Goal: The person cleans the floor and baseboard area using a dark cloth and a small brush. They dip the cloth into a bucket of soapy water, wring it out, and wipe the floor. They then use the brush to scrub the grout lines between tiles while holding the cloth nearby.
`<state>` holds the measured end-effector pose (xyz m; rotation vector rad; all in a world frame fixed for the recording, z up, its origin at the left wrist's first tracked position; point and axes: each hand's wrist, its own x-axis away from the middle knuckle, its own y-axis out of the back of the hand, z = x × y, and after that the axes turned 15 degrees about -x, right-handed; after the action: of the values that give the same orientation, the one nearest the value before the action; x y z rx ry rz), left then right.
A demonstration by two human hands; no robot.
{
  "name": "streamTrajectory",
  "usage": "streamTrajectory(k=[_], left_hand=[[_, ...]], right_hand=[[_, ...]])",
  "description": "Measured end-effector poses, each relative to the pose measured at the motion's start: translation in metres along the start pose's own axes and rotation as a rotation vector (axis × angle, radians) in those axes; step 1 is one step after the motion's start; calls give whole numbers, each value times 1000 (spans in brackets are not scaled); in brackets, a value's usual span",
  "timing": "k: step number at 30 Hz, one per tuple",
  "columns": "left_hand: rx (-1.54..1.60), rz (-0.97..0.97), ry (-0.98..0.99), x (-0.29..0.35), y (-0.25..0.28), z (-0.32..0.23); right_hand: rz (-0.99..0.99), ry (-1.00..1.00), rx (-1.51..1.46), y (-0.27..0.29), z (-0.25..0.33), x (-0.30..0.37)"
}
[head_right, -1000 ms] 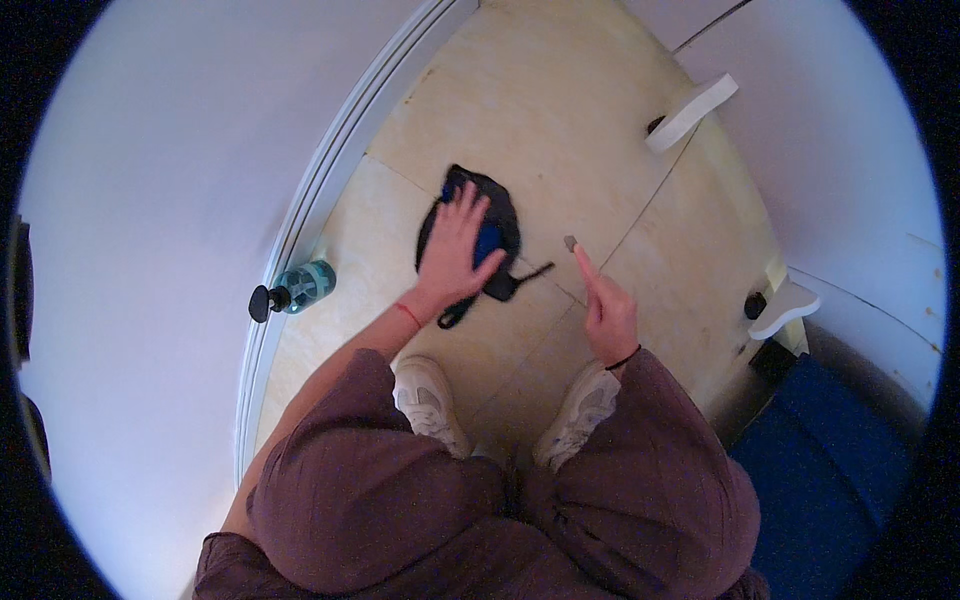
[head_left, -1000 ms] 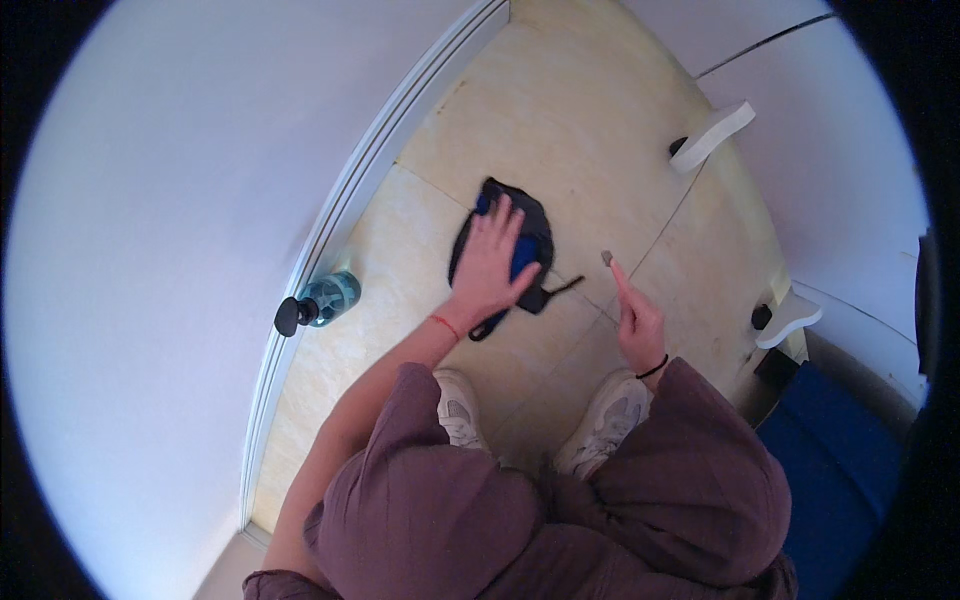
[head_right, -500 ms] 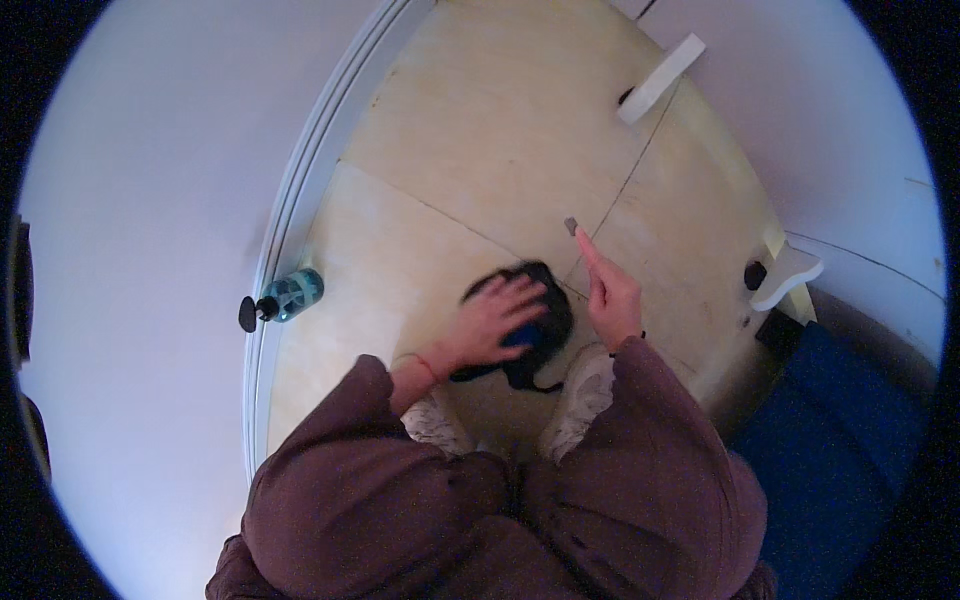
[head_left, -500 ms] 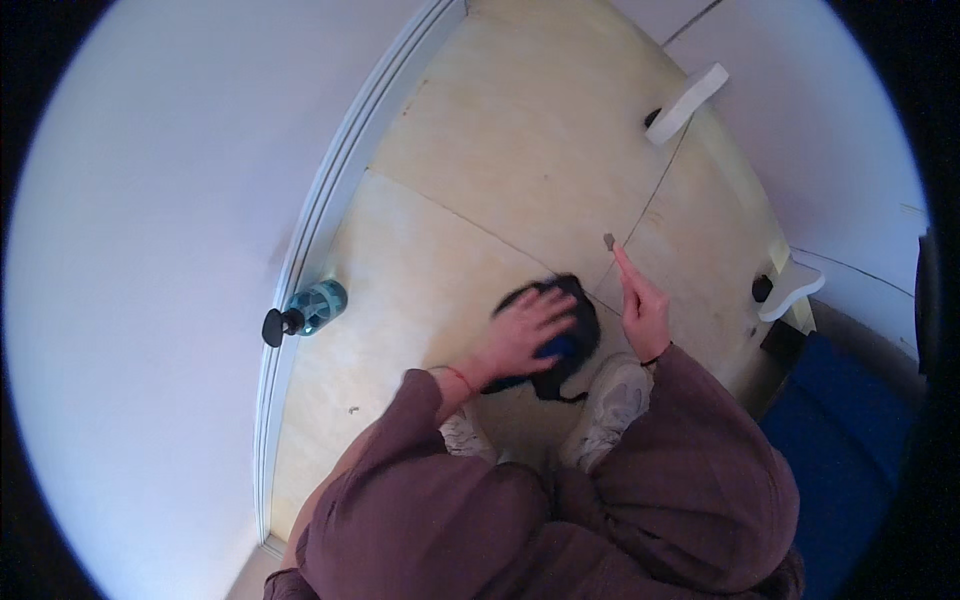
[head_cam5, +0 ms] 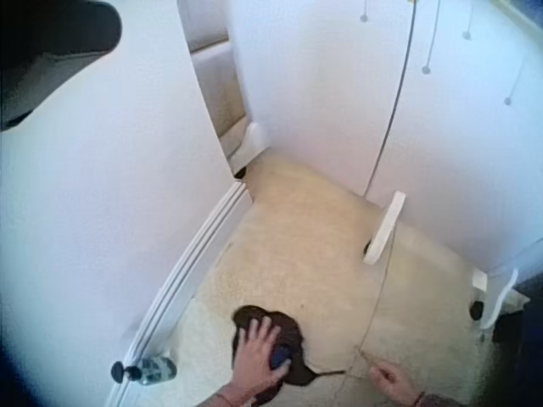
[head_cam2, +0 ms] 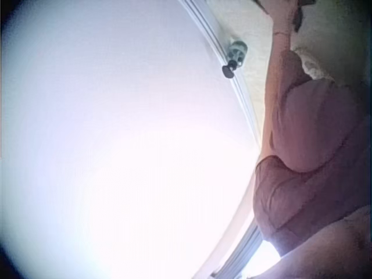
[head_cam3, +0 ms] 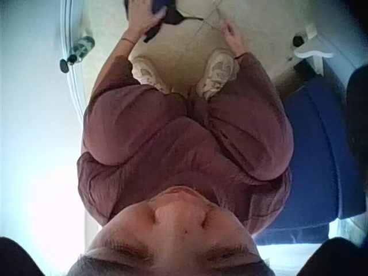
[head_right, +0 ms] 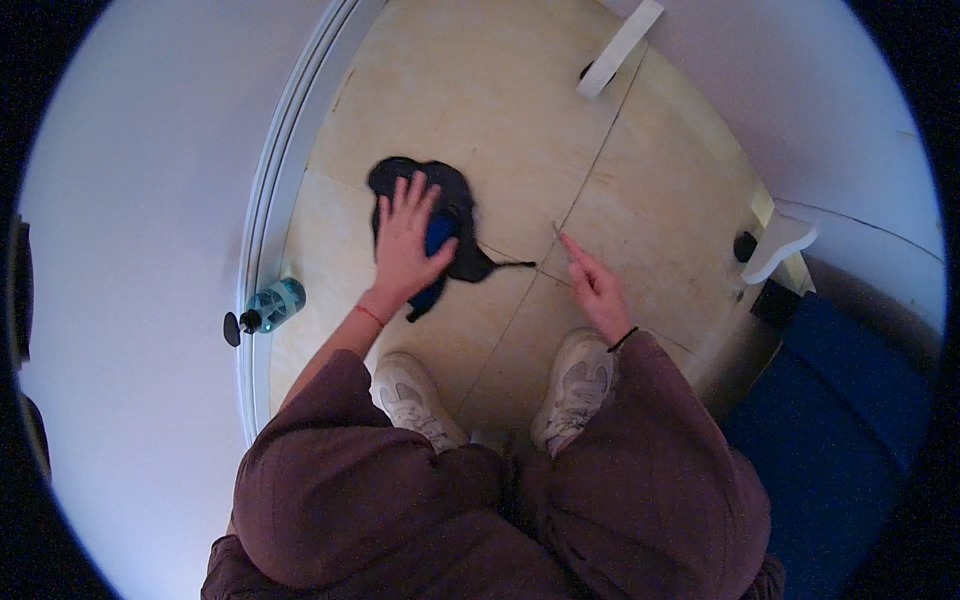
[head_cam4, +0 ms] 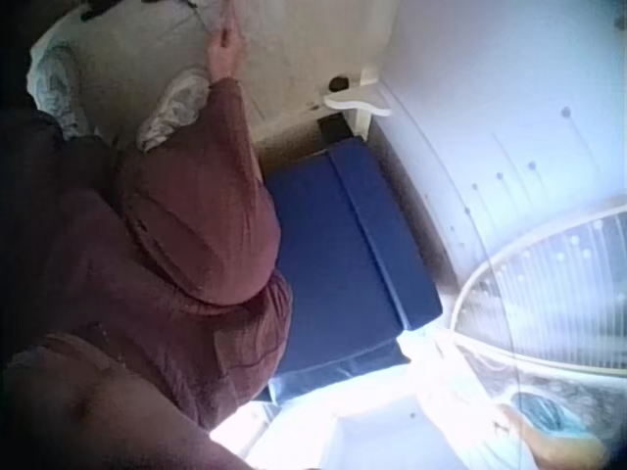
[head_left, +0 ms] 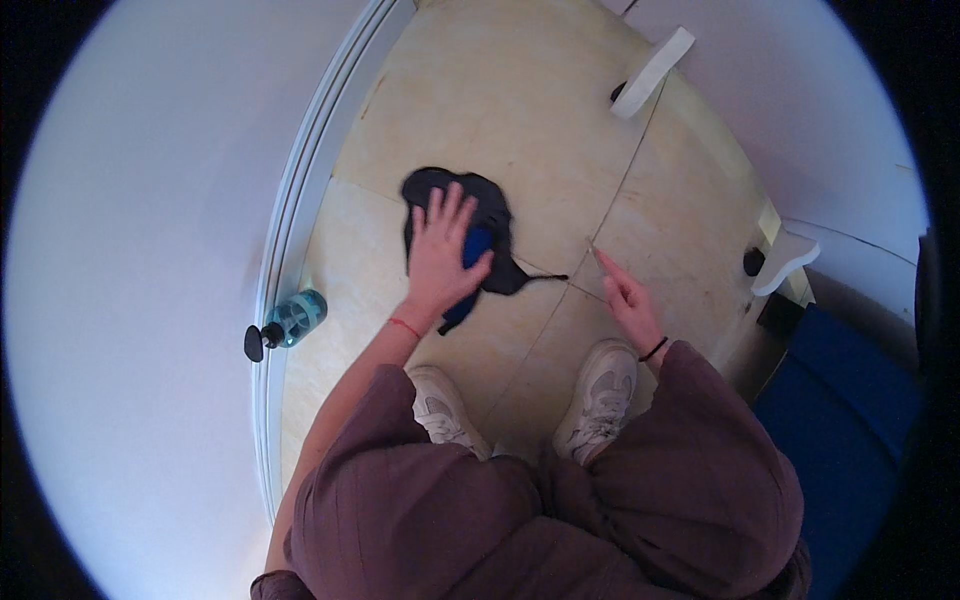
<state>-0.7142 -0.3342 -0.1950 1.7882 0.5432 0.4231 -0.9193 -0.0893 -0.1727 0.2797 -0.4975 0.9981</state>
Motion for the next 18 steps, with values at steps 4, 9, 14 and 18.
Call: streamTrajectory(k=[4, 9, 14, 18], left_hand=[[274, 13, -189, 24, -25, -50], [462, -113, -236, 53, -32, -78], [404, 96, -418, 53, -30, -64], [490, 21, -437, 58, -27, -55]], right_hand=[[-61, -226, -89, -26, 5, -4], [285, -239, 337, -54, -3, 2], [471, -701, -111, -25, 38, 1], [582, -612, 104, -21, 56, -2]])
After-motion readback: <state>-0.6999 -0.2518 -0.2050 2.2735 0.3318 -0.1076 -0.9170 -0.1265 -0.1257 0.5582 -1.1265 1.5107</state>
